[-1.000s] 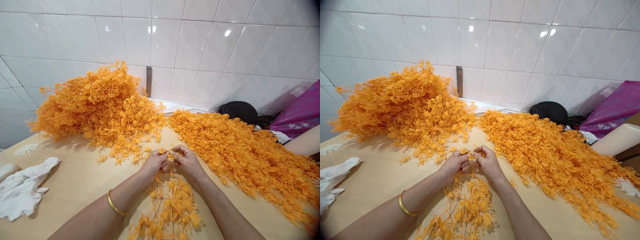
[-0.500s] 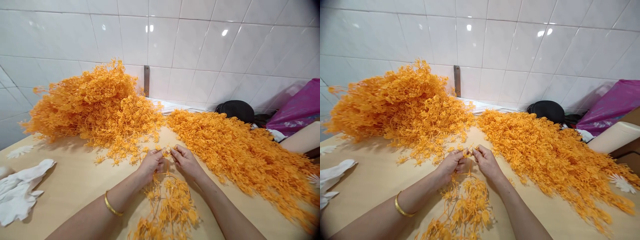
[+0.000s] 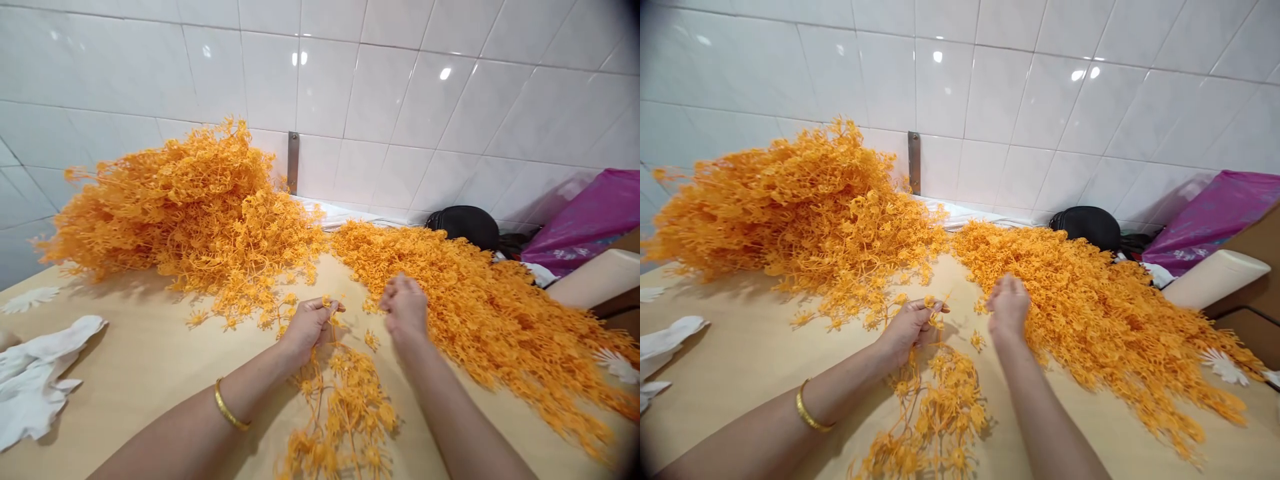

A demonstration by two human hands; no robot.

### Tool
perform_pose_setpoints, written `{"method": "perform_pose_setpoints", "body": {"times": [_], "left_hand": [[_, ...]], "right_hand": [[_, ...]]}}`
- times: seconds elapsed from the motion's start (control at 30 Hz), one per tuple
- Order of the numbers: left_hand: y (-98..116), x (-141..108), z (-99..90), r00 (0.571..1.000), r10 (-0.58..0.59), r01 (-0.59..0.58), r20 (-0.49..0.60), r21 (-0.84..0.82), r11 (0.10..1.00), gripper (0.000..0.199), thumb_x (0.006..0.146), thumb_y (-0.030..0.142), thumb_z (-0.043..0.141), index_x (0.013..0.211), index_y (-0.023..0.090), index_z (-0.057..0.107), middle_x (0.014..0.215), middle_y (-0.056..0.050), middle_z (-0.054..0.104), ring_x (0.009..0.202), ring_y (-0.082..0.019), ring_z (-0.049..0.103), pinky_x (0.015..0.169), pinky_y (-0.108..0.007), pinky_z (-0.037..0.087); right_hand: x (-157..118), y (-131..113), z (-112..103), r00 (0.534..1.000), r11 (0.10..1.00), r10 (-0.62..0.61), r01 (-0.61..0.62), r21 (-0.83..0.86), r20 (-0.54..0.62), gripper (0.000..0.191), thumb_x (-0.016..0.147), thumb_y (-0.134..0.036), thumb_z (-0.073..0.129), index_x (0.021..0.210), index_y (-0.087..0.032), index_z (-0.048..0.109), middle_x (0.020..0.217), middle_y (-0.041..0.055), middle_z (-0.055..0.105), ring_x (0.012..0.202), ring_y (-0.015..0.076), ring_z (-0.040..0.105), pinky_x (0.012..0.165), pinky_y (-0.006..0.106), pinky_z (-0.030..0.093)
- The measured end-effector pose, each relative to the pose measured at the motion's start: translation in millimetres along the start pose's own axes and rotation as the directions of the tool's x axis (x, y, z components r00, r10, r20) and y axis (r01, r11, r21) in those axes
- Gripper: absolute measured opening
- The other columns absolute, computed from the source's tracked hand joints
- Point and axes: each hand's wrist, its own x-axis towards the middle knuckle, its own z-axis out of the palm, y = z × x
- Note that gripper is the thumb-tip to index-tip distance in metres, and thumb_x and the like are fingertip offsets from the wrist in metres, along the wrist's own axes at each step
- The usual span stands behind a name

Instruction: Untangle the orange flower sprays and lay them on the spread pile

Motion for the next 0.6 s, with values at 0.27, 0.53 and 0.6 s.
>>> {"method": "perform_pose_setpoints", "body": {"times": [0.27, 0.53, 0.6], "left_hand": [[4, -2, -5.3, 0.985, -0.087, 0.058, 0.149, 0.190, 0.980, 0.023, 0.062, 0.035, 0.064, 0.062, 0.012, 0.062, 0.030, 0.010, 0.018, 0.027, -0.001, 0.012, 0.032, -0.020, 0.006], [9, 0, -9.5, 0.953, -0.178, 0.098, 0.246, 0.305, 0.947, 0.014, 0.058, 0.026, 0.065, 0.056, 0.013, 0.060, 0.034, 0.006, 0.034, 0.027, -0.001, 0.014, 0.032, -0.020, 0.007], [10, -1, -9.7, 0.950, -0.177, 0.086, 0.255, 0.331, 0.940, 0.017, 0.059, 0.028, 0.064, 0.056, 0.012, 0.060, 0.035, 0.005, 0.035, 0.027, -0.001, 0.015, 0.032, -0.021, 0.007]], "right_hand": [[-9, -14, 2, 0.938, 0.991, -0.072, 0.106, -0.084, 0.339, 0.028, 0.071, -0.042, 0.055, 0.060, -0.020, 0.043, 0.050, -0.0064, 0.036, 0.042, 0.0073, 0.031, 0.041, 0.022, 0.027], [-33, -20, 10, 0.582, 0.976, 0.207, -0.065, -0.209, 0.786, 0.023, 0.065, -0.038, 0.062, 0.073, -0.018, 0.056, 0.057, -0.0036, 0.050, 0.051, 0.0101, 0.045, 0.050, 0.022, 0.036], [-32, -16, 12, 0.650, 0.983, 0.137, 0.002, -0.183, 0.747, 0.021, 0.066, -0.036, 0.061, 0.061, -0.018, 0.052, 0.053, -0.0044, 0.046, 0.049, 0.0086, 0.041, 0.048, 0.021, 0.033]]}}
